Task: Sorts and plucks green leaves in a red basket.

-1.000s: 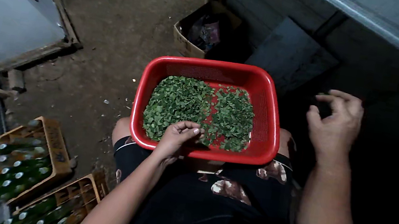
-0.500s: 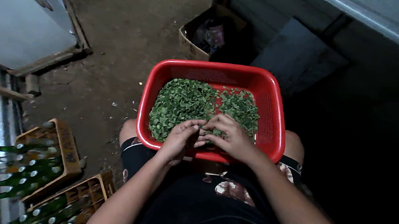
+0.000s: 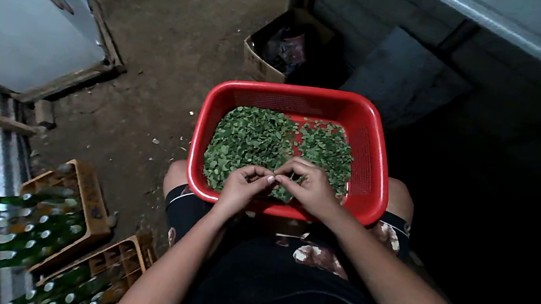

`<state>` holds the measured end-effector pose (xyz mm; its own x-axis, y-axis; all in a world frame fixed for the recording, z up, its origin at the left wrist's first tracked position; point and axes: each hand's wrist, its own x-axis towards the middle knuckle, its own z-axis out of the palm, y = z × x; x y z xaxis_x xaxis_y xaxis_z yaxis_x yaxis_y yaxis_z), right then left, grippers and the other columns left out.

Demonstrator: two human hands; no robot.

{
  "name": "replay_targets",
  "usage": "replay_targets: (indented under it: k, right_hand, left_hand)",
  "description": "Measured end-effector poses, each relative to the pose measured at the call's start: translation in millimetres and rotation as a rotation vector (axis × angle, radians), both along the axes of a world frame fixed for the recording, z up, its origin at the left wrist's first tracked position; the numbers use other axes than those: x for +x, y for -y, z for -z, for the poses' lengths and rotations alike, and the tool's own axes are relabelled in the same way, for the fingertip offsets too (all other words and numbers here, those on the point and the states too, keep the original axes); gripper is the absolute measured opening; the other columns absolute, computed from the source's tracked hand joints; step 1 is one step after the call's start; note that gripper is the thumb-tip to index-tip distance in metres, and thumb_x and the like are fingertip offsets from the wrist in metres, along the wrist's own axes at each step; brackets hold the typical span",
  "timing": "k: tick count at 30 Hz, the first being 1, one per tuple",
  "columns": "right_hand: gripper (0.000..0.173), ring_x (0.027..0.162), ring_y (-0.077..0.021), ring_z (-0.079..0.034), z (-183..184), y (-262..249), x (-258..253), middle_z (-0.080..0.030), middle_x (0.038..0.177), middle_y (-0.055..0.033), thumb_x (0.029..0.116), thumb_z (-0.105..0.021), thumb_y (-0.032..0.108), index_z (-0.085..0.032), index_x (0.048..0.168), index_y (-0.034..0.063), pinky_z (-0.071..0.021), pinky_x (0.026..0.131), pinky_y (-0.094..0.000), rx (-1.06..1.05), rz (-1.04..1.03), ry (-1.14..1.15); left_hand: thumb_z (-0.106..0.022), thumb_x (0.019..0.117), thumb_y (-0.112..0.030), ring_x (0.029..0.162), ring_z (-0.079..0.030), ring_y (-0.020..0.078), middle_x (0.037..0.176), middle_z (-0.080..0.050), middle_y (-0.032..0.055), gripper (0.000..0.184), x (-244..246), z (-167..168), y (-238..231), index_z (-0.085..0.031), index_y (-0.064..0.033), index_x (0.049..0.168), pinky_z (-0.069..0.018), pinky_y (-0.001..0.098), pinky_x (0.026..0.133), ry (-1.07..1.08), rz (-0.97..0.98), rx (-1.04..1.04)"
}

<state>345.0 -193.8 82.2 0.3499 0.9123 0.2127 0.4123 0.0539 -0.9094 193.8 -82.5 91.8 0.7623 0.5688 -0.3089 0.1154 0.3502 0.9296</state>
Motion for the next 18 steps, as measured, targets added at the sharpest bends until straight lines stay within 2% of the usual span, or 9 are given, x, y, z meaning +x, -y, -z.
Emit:
replay_targets:
  k: [5,9,13,16,18]
  right_hand:
    - [0.013,0.084,-0.0013,-0.064,1,0,-3,-0.069,0.095,-0.0062,0.0938,-0.066,0.01,-0.073,0.097,-0.0012,-0.054,0.078,-0.0167,0.014,-0.028,-0.046]
    - [0.011,0.081,0.0014,-0.064,0,0,-4,-0.069,0.091,-0.0034,0.0922,-0.065,0.008,-0.07,0.095,-0.0017,-0.0546,0.075,-0.0152,-0.023,-0.04,-0.135]
    - [0.012,0.079,0.0035,-0.061,-7,1,-4,-0.068,0.091,-0.0016,0.0937,-0.065,0.007,-0.07,0.099,-0.0018,-0.0514,0.073,-0.0134,-0.098,-0.018,-0.202]
    - [0.012,0.08,0.0037,-0.062,-8,1,-2,-0.069,0.092,-0.0001,0.0969,-0.064,0.008,-0.071,0.103,-0.0005,-0.0528,0.076,-0.0142,-0.128,-0.018,-0.236]
    - [0.014,0.081,0.003,-0.063,-6,1,-2,-0.07,0.092,0.0008,0.0986,-0.063,0.009,-0.071,0.104,-0.0001,-0.0537,0.077,-0.0153,-0.141,-0.028,-0.249]
  left_hand:
    - [-0.057,0.0991,0.003,0.079,-0.071,0.0101,0.085,-0.071,0.0014,0.009,-1,2,-1,-0.064,-0.0011,0.095,-0.0611,0.0291,0.08,0.049,0.023,-0.055]
    - [-0.054,0.099,0.002,0.075,-0.069,0.0084,0.081,-0.07,-0.0005,0.014,-1,3,-2,-0.063,-0.0038,0.09,-0.06,0.0268,0.077,0.061,0.034,-0.052]
    - [-0.053,0.0988,0.002,0.075,-0.07,0.0094,0.081,-0.071,0.0005,0.014,-4,3,-6,-0.063,-0.0038,0.09,-0.0605,0.0276,0.077,0.042,0.01,-0.021]
    - [-0.055,0.1006,-0.003,0.078,-0.07,0.0086,0.082,-0.071,0.0003,0.014,-8,8,-10,-0.066,-0.0023,0.092,-0.0599,0.0272,0.078,0.013,-0.015,0.143]
    - [-0.06,0.0984,-0.008,0.079,-0.068,0.0045,0.085,-0.071,-0.0007,0.012,-10,14,-11,-0.07,-0.0018,0.095,-0.0572,0.0239,0.077,0.006,-0.024,0.384]
